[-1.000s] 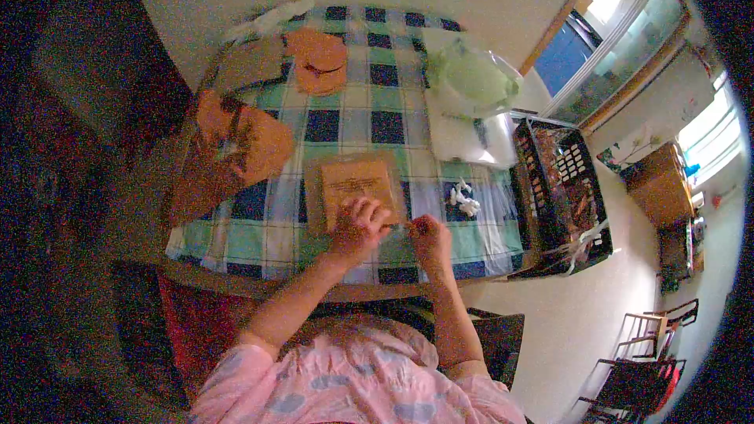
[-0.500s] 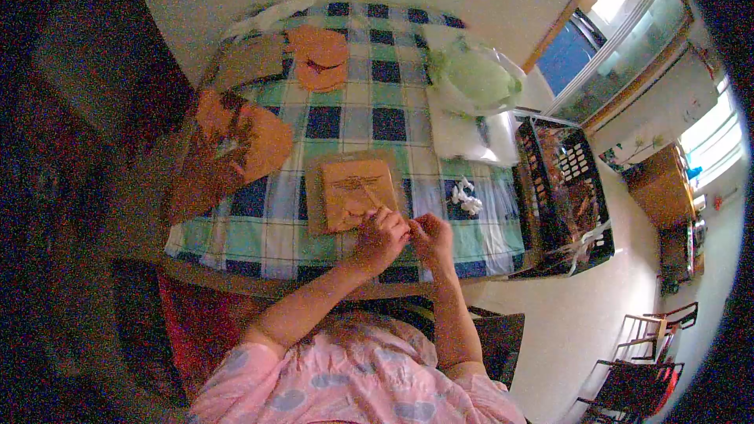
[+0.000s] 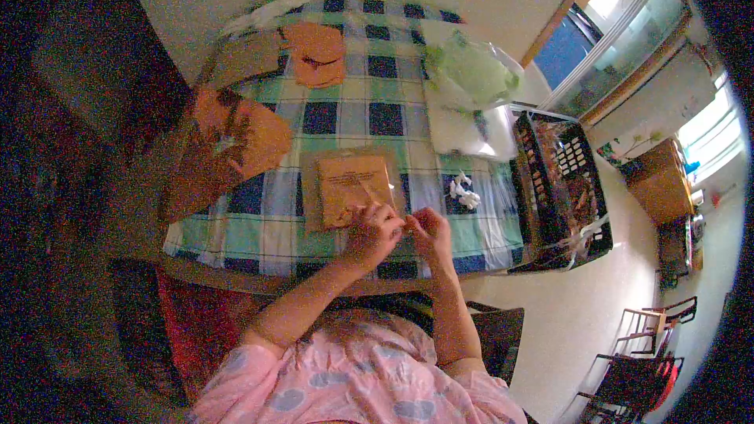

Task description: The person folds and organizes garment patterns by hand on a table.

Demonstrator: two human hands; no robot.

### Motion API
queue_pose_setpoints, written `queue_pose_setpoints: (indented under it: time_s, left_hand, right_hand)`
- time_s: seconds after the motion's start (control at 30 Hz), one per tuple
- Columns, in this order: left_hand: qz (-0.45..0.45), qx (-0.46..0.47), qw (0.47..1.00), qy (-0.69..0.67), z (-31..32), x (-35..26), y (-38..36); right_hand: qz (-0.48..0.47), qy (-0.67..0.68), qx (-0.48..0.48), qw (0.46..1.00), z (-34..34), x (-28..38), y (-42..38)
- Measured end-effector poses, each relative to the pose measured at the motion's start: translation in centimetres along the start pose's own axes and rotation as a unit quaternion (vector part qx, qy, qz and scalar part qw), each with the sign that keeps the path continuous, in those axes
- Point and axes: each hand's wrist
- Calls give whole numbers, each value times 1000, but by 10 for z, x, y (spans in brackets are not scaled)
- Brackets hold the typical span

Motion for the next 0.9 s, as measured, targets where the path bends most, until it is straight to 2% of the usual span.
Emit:
queue_pose_setpoints:
  time_s: [0.1, 0.2, 0.3, 0.4, 0.5, 0.53, 0.57, 0.6, 0.67, 0.7, 0.73, 0.8, 0.83, 0.9]
  left_hand:
    - [9, -11, 1000, 21, 8, -1, 2]
    - [-1, 27, 998, 56, 10, -5, 7]
    - [41, -15, 995, 85, 19, -6, 6]
    - [38, -25, 998, 31, 14, -5, 2]
    - [-40, 52, 993, -96, -16, -3, -11]
    - [-147, 109, 950, -251, -37, 0, -11]
    - [-251, 157, 869, -396, -66, 4, -13]
    - [-345, 195, 754, -524, -90, 16, -15]
    - [-308, 67, 763, -564, -138, 56, -19]
    - [-280, -2, 786, -551, -169, 79, -19]
    - [-314, -50, 847, -425, -201, 111, -15]
    - [-266, -167, 907, -281, -266, 189, -19]
    - [-236, -232, 861, -386, -303, 221, -30]
    - [-132, -345, 734, -571, -378, 284, -49]
  right_hand:
    - [6, 21, 9, 1000, -2, 1, -1]
    - [6, 57, 12, 998, -3, 0, -1]
    - [7, 57, 13, 998, -4, -5, 0]
    - [2, 14, 11, 1000, -4, -9, -1]
    - [47, 38, 13, 998, -9, 2, -5]
    - [70, 63, 18, 995, -9, 6, -2]
    - [69, 65, 18, 995, -9, 5, -1]
    - [68, 69, 19, 995, -12, 1, 0]
    - [58, 87, 32, 994, -16, -10, -1]
    - [48, 100, 39, 993, -17, -15, -1]
    - [50, 68, 41, 996, -15, -11, -1]
    - [81, 24, 30, 996, -12, 12, -6]
    - [64, 35, 35, 997, -9, 12, -5]
    - [34, 54, 39, 997, -12, 5, -6]
Point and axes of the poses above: each hand's wrist, its own y-axis towards the middle knuckle, its own z-axis out of the palm, x = y × z, and after that the axes turned 5 degrees about -z, right-handed
